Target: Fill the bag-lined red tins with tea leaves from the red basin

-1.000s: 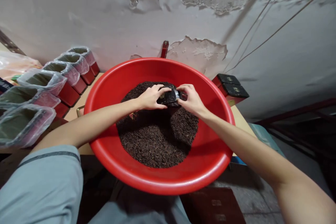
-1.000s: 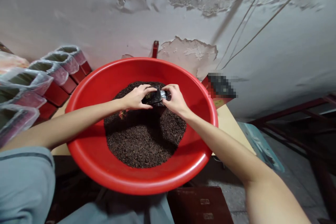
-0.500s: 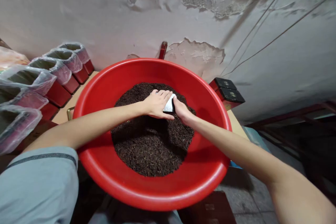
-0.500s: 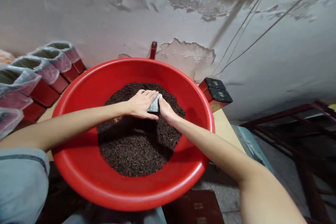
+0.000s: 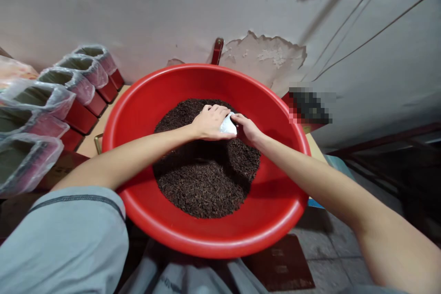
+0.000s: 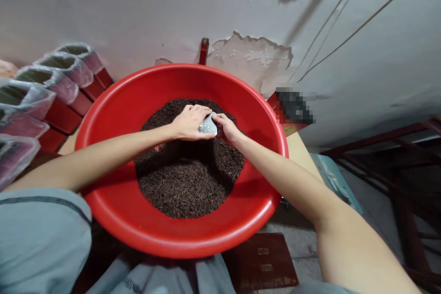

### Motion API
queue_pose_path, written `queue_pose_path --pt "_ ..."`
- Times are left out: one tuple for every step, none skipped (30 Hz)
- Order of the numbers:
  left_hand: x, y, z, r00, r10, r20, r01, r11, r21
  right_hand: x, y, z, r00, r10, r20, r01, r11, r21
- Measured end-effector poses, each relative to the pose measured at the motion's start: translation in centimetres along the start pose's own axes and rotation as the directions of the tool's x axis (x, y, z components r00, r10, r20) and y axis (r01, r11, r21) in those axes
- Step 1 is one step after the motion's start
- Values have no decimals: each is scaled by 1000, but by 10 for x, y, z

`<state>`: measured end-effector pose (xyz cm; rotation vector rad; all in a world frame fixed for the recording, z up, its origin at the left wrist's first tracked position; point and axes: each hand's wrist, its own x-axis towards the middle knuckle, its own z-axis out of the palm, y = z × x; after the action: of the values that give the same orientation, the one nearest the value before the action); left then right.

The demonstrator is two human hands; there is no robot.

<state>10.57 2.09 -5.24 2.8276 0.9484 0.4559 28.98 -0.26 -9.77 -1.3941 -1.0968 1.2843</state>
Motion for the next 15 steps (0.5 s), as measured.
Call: queue_pose_path --pt "-3 -2 2 994 -79 -74 74 995 -66 -1 -4 4 999 -17 -31 16 1000 -9" --pt "-6 -4 4 971 -194 -140 174 974 -143 -2 -7 9 996 -57 -74 54 998 -42" --pt "-8 -6 7 930 -319 -184 276 934 -228 -3 -10 13 986 -117 -120 106 990 -96" --pt "-9 -8 10 880 -431 -200 360 879 -313 -3 -11 18 970 -183 -163 157 974 -163" --pt "-9 -10 14 832 -520 -192 420 818 -394 -2 -12 22 954 -231 -193 186 957 -222" --pt "-8 -12 18 796 -581 -169 453 758 -470 -2 -12 25 946 -248 -209 191 946 -261" --pt "-7 -14 22 773 -618 -141 463 703 -540 -1 -10 27 945 -242 -219 179 945 -273" --pt "-6 -15 25 755 -645 -115 462 648 -606 1 -8 28 947 -224 -230 161 952 -261" --pt "-5 -17 28 737 -671 -89 458 591 -664 3 -5 29 948 -206 -244 149 960 -236" --pt "-4 -18 29 723 -688 -67 451 543 -708 5 -2 29 947 -197 -255 146 968 -206" --pt "-3 -19 30 719 -693 -51 442 514 -735 7 1 29 944 -198 -264 154 972 -178" --pt "-3 -20 31 723 -689 -46 434 505 -746 9 4 28 939 -207 -274 169 973 -155" --pt "-3 -20 30 728 -684 -47 432 511 -743 11 7 28 935 -219 -279 186 973 -139" --pt "-4 -20 29 730 -681 -51 438 523 -731 12 9 27 931 -232 -280 204 971 -127" --pt "-4 -20 28 734 -677 -55 445 541 -714 13 10 25 931 -239 -276 215 970 -116"
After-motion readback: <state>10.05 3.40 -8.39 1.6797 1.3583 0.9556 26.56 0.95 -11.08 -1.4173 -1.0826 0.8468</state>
